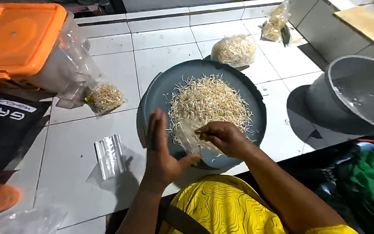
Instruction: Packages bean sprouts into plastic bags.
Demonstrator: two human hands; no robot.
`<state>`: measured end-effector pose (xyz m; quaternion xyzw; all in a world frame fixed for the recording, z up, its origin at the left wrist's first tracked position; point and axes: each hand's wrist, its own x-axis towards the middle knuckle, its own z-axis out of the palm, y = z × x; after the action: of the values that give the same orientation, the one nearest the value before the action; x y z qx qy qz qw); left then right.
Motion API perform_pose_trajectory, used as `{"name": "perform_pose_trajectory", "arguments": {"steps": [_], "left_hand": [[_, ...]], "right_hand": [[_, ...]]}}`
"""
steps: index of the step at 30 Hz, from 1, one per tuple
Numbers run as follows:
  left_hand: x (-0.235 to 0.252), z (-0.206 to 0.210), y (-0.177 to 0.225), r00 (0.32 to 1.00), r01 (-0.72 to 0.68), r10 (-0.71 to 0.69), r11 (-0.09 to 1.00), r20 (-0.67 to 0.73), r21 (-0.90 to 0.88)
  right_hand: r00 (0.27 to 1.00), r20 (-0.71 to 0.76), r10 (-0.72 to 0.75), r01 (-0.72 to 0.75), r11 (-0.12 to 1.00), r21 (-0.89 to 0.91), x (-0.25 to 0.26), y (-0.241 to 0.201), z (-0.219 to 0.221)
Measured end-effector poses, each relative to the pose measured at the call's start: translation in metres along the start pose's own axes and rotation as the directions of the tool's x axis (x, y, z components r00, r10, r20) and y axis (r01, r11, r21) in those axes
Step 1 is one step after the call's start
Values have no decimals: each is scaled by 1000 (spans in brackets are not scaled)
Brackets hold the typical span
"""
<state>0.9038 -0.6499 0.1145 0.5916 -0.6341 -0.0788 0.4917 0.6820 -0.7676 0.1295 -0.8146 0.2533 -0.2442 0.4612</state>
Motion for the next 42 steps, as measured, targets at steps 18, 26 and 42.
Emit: {"name": "perform_pose_trajectory", "arguments": {"steps": [18,26,42], "left_hand": [[-8,32,23,975,223,-211,934,74,-280],[-7,49,-2,910,407,-373,727,180,-553],[-7,37,-25,996,29,-48,969,70,246]], "right_hand": [[807,-578,120,-2,980,201,-23,0,-5],[946,-255,202,-207,978,7,-21,16,40],[878,-421,228,-322,932,-167,6,70,-25]]}}
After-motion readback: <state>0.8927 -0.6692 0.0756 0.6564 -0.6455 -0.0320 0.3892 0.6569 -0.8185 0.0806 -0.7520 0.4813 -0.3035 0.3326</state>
